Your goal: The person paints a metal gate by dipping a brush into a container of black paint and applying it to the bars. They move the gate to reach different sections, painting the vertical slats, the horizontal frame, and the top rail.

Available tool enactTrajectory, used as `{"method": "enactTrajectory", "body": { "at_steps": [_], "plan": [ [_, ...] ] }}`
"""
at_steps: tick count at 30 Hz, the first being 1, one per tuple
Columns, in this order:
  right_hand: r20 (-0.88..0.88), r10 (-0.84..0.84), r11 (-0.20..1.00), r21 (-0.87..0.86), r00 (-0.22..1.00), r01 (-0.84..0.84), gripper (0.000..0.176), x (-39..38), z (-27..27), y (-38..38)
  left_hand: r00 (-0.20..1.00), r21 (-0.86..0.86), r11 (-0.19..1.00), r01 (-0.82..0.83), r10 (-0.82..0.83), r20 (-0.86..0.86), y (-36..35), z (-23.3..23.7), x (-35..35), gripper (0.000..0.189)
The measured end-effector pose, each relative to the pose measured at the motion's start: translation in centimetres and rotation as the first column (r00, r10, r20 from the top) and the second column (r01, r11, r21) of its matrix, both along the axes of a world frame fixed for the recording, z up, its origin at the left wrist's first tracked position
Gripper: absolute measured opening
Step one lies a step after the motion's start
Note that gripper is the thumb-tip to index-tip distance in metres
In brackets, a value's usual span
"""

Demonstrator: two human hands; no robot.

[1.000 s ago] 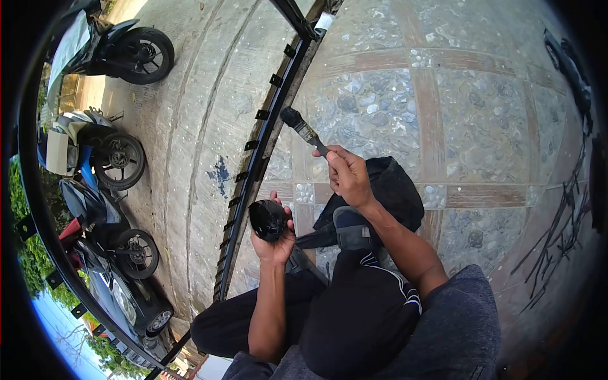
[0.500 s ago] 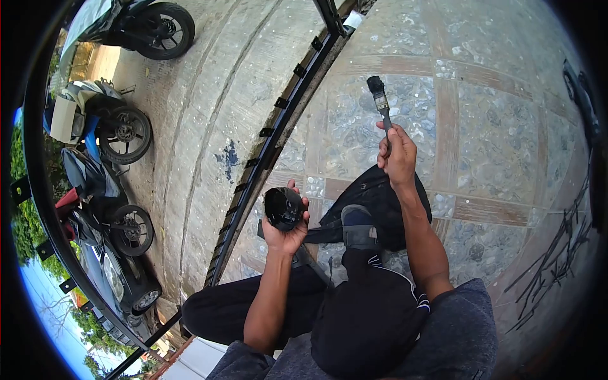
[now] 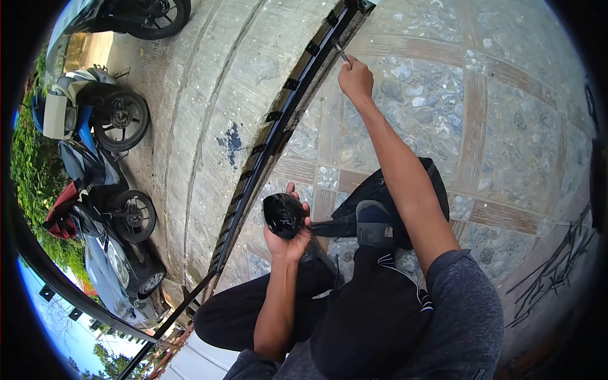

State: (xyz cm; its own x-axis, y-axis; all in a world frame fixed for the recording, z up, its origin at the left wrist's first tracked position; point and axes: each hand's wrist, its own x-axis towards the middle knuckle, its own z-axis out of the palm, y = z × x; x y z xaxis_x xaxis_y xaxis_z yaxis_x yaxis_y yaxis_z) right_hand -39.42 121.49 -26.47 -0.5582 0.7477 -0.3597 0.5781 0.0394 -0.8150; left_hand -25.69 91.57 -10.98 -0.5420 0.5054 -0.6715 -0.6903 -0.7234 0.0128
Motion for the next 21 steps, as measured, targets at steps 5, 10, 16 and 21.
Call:
{"method": "enactTrajectory", "body": {
  "at_steps": [5, 10, 16, 21],
  "plan": [
    [0.015, 0.052, 0.997, -0.06, 0.999, -0.051, 0.039, -0.9, -5.0, -3.6, 0.999, -0.025, 0.999, -0.035, 0.036, 0.025, -0.6, -0.3, -0.4, 0.064],
    [-0.058, -0.149, 0.989, -0.002, 0.987, 0.149, 0.035, 0.1, -3.2, -2.5, 0.998, -0.037, 0.999, -0.038, 0.04, 0.048, -0.5, -1.0, -0.6, 0.063],
    [-0.009, 0.074, 0.993, -0.086, 0.997, -0.074, 0.034, -1.0, -4.0, -3.9, 0.998, -0.027, 0.999, -0.024, 0.025, 0.05, -0.1, -1.4, -1.0, 0.063],
    [-0.095, -0.25, 0.956, -0.184, 0.963, 0.23, 0.029, 0.0, -2.0, -2.2, 0.997, -0.022, 1.0, -0.012, 0.013, 0.072, 0.1, -1.6, -1.1, 0.063]
  ]
}}
